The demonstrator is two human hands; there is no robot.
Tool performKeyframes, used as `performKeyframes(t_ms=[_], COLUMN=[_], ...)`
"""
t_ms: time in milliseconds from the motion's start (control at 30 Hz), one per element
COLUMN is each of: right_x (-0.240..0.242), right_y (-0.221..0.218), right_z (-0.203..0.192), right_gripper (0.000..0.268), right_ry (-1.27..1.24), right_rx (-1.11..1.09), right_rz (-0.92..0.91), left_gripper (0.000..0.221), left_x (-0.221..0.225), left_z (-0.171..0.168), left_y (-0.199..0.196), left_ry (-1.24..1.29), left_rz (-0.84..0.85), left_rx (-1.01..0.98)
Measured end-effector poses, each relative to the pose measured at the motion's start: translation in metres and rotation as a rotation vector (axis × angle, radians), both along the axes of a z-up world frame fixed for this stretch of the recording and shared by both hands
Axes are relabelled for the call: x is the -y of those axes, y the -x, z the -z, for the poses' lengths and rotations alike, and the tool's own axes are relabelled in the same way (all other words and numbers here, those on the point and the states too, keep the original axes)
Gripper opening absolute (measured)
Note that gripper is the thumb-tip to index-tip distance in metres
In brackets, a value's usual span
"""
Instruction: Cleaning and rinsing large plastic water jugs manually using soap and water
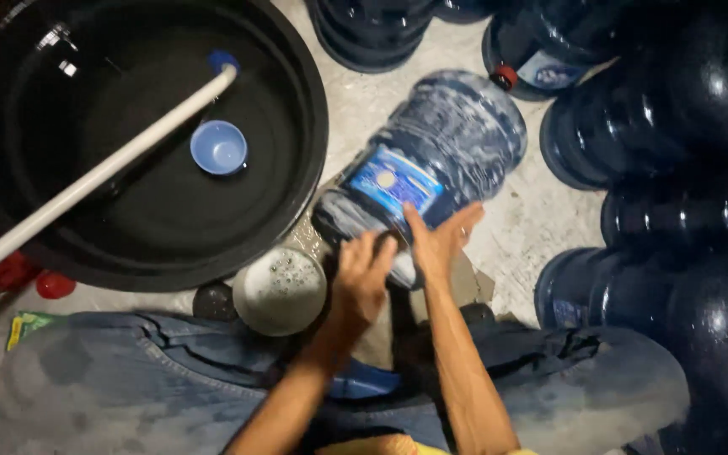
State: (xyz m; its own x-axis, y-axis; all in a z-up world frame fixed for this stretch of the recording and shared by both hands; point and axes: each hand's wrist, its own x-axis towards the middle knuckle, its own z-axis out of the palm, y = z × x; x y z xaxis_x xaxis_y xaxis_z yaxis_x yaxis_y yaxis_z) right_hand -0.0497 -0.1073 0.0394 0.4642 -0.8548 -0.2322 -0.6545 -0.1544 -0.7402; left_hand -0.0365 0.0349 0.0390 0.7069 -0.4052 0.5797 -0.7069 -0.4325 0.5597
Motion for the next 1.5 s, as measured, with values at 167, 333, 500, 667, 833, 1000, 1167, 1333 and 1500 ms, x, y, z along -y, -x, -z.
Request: performKeyframes(t_ms=[167,333,500,667,833,1000,1167,1333,1500], right_x=[0.033,0.042,0.034,0.040,0.053,0.047,0.068,0.074,0.053], right_y=[0.046,0.067,0.070,0.079,0.080,0.074,0.071,0.054,0.053], right_z=[0.047,0.048,0.010,0.021,0.045,0.015,0.058,0.034,-0.015], right_gripper=[0.123,0.115,0.094,0.095,0.098,0.096,0.111,0.118,0.115], right_ry=[-0.018,-0.123,-0.169,-0.174,-0.163,-0.169,-0.111,-0.194,-0.192], right_rx=[0.031,0.128,-0.120,-0.117,0.002,0.061,0.230,0.303,-0.164], right_rz=[-0.033,0.000,0.035,0.025,-0.006,0.004,-0.161,-0.234,-0.029], left_gripper=[0.029,0.044,0.046,0.044,0.033,0.037,0.043,0.043,0.043], left_x=[0.000,0.002,0.003,0.015,0.004,0.003,-0.009,-0.001,0.002], left_z=[0.081,0.072,0.092,0.058,0.012,0.025,0.044,0.000,0.034], left_y=[-0.020,0.005,-0.029,-0.005,-0.024,-0.045,-0.041,-0.002,0.005], left_ry=[-0.064,-0.139,-0.131,0.066,0.094,0.070,-0.086,-0.049,0.100], left_rz=[-0.175,-0.235,-0.099,-0.190,0.060,0.020,-0.010,-0.051,0.019], left_rx=[0.224,-0.213,-0.618,-0.222,-0.486,-0.587,-0.503,-0.637,-0.476])
